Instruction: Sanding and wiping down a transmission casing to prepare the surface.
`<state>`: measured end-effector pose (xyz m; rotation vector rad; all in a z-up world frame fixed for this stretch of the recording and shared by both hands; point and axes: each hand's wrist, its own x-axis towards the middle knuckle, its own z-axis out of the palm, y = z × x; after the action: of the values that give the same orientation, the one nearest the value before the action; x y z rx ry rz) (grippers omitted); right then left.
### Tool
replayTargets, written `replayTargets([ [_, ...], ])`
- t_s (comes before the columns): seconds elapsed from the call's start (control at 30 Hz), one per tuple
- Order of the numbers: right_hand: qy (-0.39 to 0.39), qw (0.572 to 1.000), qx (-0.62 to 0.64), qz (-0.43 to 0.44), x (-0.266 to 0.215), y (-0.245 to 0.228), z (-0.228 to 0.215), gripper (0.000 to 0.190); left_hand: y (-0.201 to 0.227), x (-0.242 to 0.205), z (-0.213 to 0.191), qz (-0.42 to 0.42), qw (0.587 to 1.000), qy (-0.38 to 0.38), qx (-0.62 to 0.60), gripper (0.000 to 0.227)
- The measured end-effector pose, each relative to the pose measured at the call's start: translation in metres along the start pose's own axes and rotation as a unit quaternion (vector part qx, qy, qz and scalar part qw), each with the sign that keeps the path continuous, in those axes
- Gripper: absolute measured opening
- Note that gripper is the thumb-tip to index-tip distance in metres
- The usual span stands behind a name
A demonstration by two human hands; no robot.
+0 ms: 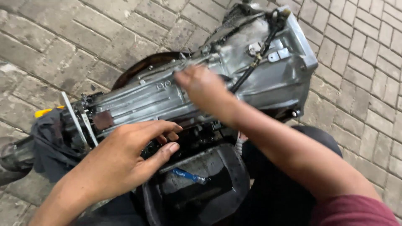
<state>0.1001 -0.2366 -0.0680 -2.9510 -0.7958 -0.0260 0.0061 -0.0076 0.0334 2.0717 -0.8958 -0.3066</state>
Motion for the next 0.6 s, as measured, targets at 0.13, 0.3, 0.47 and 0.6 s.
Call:
replayTargets([
  [0.13, 0.133, 0.987, -0.084, -0.017, 0.004, 0.032, -0.008, 0.009, 0.000, -0.016, -0.005, -0.001, 1.000, 0.026, 0.013, 0.034],
  [0.3, 0.165, 0.955, -0.170, -0.179, 0.012, 0.013, 0.038, 0.010, 0.002, -0.017, -0.006, -0.017, 1.000, 0.024, 0.009, 0.033],
  [0.47, 0.121, 0.986, 0.000, -0.114, 0.007, 0.002, -0.005, 0.022, -0.002, -0.007, -0.001, -0.031, 0.999, -0.008, 0.007, 0.036],
  [0.6, -0.057, 0.993, -0.084, 0.066, 0.006, 0.009, -0.072, 0.027, -0.005, -0.011, -0.007, -0.039, 0.999, 0.010, 0.009, 0.034],
])
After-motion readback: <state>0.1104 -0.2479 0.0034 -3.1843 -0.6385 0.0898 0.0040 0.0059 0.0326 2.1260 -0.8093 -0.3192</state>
